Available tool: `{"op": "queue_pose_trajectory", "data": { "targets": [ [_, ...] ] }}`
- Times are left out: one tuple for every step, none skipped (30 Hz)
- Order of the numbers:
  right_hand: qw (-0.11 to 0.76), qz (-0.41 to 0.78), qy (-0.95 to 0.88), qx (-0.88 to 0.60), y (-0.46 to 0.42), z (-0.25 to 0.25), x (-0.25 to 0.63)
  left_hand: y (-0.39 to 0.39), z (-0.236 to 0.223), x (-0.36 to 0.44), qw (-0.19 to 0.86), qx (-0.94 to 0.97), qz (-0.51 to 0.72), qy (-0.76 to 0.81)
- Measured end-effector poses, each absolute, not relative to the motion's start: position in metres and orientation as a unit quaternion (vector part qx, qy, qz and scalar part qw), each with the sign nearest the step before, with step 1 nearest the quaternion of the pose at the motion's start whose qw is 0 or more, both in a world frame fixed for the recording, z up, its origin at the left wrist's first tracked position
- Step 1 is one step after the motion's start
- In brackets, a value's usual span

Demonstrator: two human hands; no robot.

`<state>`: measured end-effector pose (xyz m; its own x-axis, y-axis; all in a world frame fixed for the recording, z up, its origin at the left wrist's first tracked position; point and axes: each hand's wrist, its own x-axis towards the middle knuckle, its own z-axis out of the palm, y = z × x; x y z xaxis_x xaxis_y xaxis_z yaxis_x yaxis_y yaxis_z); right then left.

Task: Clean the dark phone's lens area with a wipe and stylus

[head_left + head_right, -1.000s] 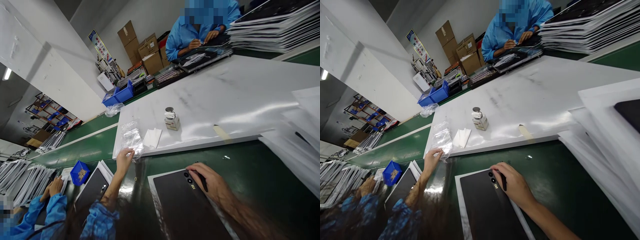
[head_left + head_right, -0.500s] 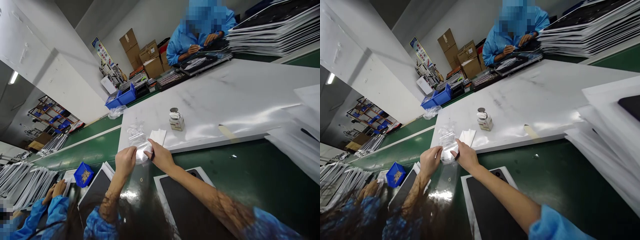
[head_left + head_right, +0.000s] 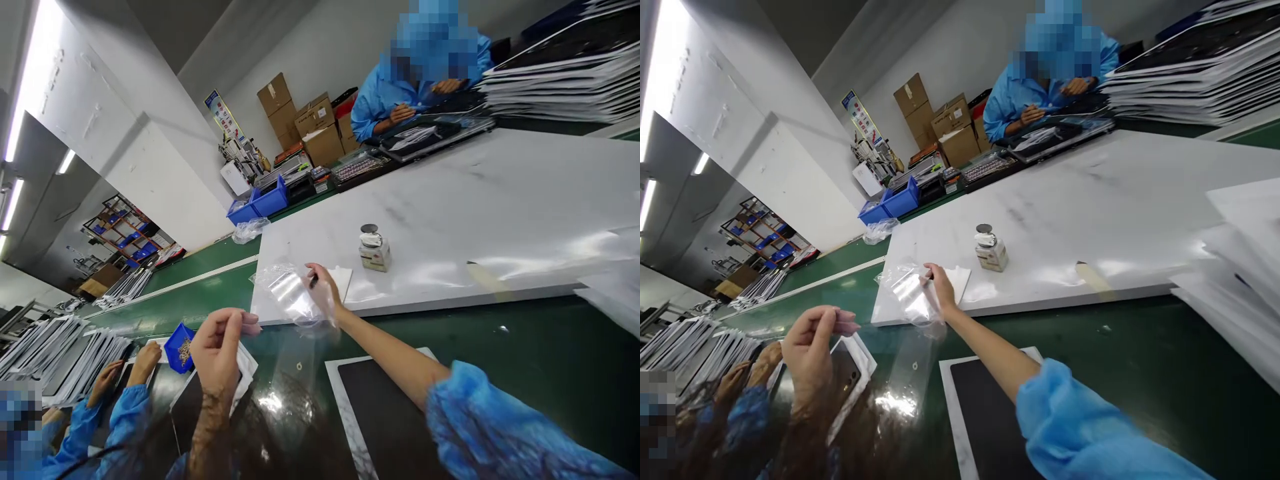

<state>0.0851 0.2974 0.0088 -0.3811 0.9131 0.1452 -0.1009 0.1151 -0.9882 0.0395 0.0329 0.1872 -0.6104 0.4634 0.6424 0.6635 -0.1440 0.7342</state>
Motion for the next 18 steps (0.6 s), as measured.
{"op": "queue_pose_trajectory", "data": {
  "targets": [
    [0.452,0.586,-0.594,-0.315,0.301,0.012,0.095,0.033,0.194,0.037,0.058,-0.408,-0.639,-0.650],
    [0.458,0.601,-0.589,-0.288,0.304,0.015,0.108,0.034,0.199,0.034,0.037,-0.383,-0.655,-0.651],
    [0.454,0.619,-0.588,-0.255,0.305,0.019,0.123,0.036,0.202,0.032,0.019,-0.361,-0.666,-0.653],
    [0.440,0.640,-0.591,-0.219,0.305,0.022,0.139,0.038,0.202,0.029,0.003,-0.344,-0.672,-0.656],
    [0.413,0.662,-0.599,-0.180,0.302,0.026,0.156,0.040,0.201,0.026,-0.012,-0.331,-0.675,-0.660],
    [0.375,0.682,-0.611,-0.143,0.298,0.030,0.174,0.042,0.199,0.024,-0.028,-0.319,-0.677,-0.663],
    [0.330,0.698,-0.626,-0.108,0.292,0.034,0.191,0.044,0.196,0.022,-0.043,-0.309,-0.678,-0.666],
    [0.284,0.710,-0.640,-0.080,0.286,0.038,0.207,0.045,0.192,0.020,-0.057,-0.301,-0.677,-0.670],
    [0.242,0.715,-0.653,-0.059,0.279,0.042,0.222,0.046,0.188,0.018,-0.069,-0.294,-0.675,-0.674],
    [0.205,0.716,-0.666,-0.047,0.273,0.045,0.235,0.047,0.185,0.017,-0.078,-0.287,-0.673,-0.678],
    [0.176,0.714,-0.677,-0.042,0.268,0.047,0.247,0.047,0.182,0.015,-0.087,-0.281,-0.670,-0.682],
    [0.156,0.710,-0.685,-0.043,0.264,0.048,0.258,0.046,0.179,0.014,-0.093,-0.276,-0.667,-0.686],
    [0.140,0.707,-0.692,-0.048,0.261,0.049,0.268,0.044,0.177,0.012,-0.097,-0.271,-0.664,-0.690],
    [0.129,0.702,-0.699,-0.054,0.260,0.048,0.276,0.043,0.175,0.010,-0.100,-0.266,-0.661,-0.695],
    [0.119,0.696,-0.706,-0.061,0.259,0.046,0.283,0.041,0.173,0.009,-0.103,-0.262,-0.657,-0.699],
    [0.112,0.689,-0.713,-0.068,0.258,0.044,0.289,0.039,0.171,0.007,-0.104,-0.259,-0.654,-0.703],
    [0.107,0.681,-0.720,-0.074,0.258,0.041,0.295,0.036,0.169,0.005,-0.103,-0.256,-0.651,-0.707],
    [0.104,0.674,-0.727,-0.081,0.257,0.039,0.299,0.034,0.166,0.003,-0.101,-0.254,-0.650,-0.709]
  ]
}}
